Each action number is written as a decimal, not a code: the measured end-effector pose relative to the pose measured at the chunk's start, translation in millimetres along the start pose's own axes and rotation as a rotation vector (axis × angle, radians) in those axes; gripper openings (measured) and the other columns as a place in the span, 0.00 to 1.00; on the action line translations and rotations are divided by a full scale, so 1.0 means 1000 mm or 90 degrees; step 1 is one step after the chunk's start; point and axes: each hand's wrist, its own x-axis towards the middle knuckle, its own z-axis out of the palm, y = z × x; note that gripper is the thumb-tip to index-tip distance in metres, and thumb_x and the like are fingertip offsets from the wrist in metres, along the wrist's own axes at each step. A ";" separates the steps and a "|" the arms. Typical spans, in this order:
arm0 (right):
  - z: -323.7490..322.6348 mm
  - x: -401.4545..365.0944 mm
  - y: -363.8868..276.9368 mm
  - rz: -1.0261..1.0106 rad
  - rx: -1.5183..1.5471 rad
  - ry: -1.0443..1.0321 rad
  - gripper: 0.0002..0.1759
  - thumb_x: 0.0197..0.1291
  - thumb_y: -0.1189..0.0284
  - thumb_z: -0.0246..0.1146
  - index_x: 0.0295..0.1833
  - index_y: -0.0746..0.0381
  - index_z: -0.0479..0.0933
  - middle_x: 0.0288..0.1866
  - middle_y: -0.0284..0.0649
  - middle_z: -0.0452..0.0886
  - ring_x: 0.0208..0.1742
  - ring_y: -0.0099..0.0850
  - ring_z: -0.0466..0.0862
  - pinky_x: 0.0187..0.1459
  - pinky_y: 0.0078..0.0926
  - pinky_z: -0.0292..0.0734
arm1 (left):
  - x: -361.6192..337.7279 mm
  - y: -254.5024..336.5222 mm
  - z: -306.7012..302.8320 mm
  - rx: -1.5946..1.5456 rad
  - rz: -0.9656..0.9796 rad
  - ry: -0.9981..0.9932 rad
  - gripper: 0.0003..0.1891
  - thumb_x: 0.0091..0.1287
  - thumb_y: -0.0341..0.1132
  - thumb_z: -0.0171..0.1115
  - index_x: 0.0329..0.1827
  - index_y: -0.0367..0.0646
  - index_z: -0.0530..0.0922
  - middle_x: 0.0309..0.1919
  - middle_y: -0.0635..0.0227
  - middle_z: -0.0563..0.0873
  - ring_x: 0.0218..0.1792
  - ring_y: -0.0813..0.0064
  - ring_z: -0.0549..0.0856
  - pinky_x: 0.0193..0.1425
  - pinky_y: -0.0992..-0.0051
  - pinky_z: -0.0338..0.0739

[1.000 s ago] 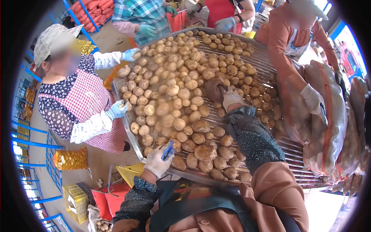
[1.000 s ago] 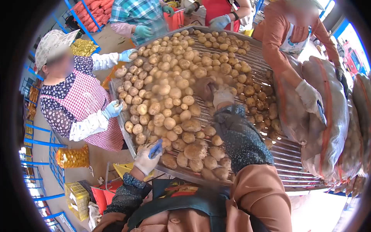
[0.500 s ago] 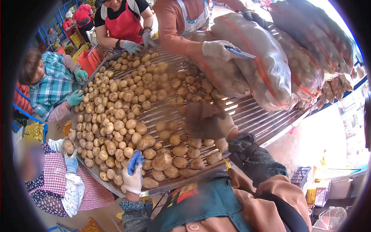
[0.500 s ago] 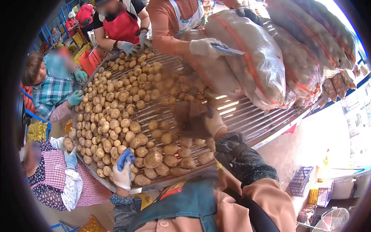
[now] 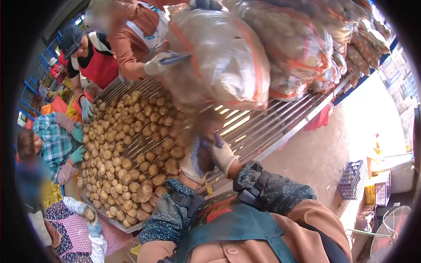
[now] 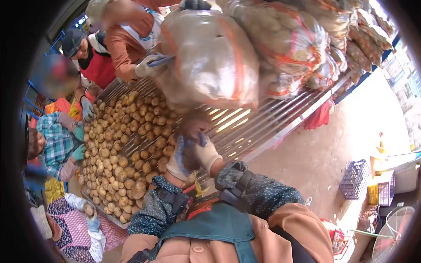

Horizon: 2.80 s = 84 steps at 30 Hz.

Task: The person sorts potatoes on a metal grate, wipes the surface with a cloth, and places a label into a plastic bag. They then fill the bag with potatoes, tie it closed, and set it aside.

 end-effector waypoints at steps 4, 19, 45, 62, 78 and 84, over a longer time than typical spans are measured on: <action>-0.089 -0.021 -0.032 -0.219 -0.487 0.059 0.33 0.54 0.63 0.67 0.64 0.66 0.70 0.62 0.53 0.75 0.64 0.51 0.74 0.65 0.40 0.68 | 0.031 0.034 0.026 -0.982 -0.307 0.078 0.19 0.73 0.39 0.52 0.64 0.42 0.70 0.54 0.62 0.79 0.53 0.69 0.79 0.59 0.69 0.74; -0.235 0.012 0.058 0.099 -0.191 0.161 0.17 0.61 0.65 0.57 0.50 0.63 0.80 0.48 0.58 0.82 0.55 0.55 0.79 0.57 0.45 0.74 | 0.166 0.130 -0.017 -0.897 -0.535 -0.167 0.17 0.76 0.42 0.53 0.48 0.33 0.80 0.36 0.60 0.85 0.38 0.69 0.83 0.44 0.68 0.77; -0.299 -0.035 0.204 0.565 0.082 -0.168 0.16 0.65 0.68 0.61 0.54 0.64 0.79 0.43 0.40 0.85 0.34 0.34 0.86 0.36 0.31 0.84 | -0.018 0.036 -0.082 -1.114 -0.731 0.078 0.28 0.69 0.45 0.62 0.65 0.35 0.72 0.45 0.63 0.86 0.42 0.75 0.86 0.48 0.76 0.81; -0.020 -0.059 -0.022 -0.220 -0.778 -0.473 0.25 0.60 0.51 0.63 0.49 0.63 0.83 0.43 0.53 0.86 0.47 0.49 0.85 0.50 0.42 0.78 | -0.181 0.088 -0.082 -1.241 -1.006 0.279 0.16 0.74 0.33 0.56 0.61 0.37 0.77 0.45 0.63 0.87 0.38 0.75 0.87 0.41 0.77 0.83; 0.002 -0.041 -0.136 -0.066 0.189 -0.543 0.18 0.69 0.62 0.62 0.51 0.68 0.80 0.43 0.38 0.84 0.47 0.27 0.81 0.53 0.30 0.75 | -0.225 0.058 -0.096 -1.493 -0.749 0.356 0.20 0.76 0.42 0.53 0.60 0.35 0.76 0.42 0.60 0.87 0.40 0.70 0.87 0.44 0.72 0.82; -0.031 -0.054 -0.159 -0.103 0.058 -0.525 0.23 0.69 0.61 0.62 0.56 0.71 0.78 0.44 0.40 0.84 0.48 0.29 0.83 0.54 0.30 0.78 | -0.158 0.037 -0.103 -1.641 -0.569 0.325 0.30 0.77 0.56 0.44 0.63 0.36 0.73 0.51 0.59 0.83 0.49 0.67 0.84 0.54 0.68 0.79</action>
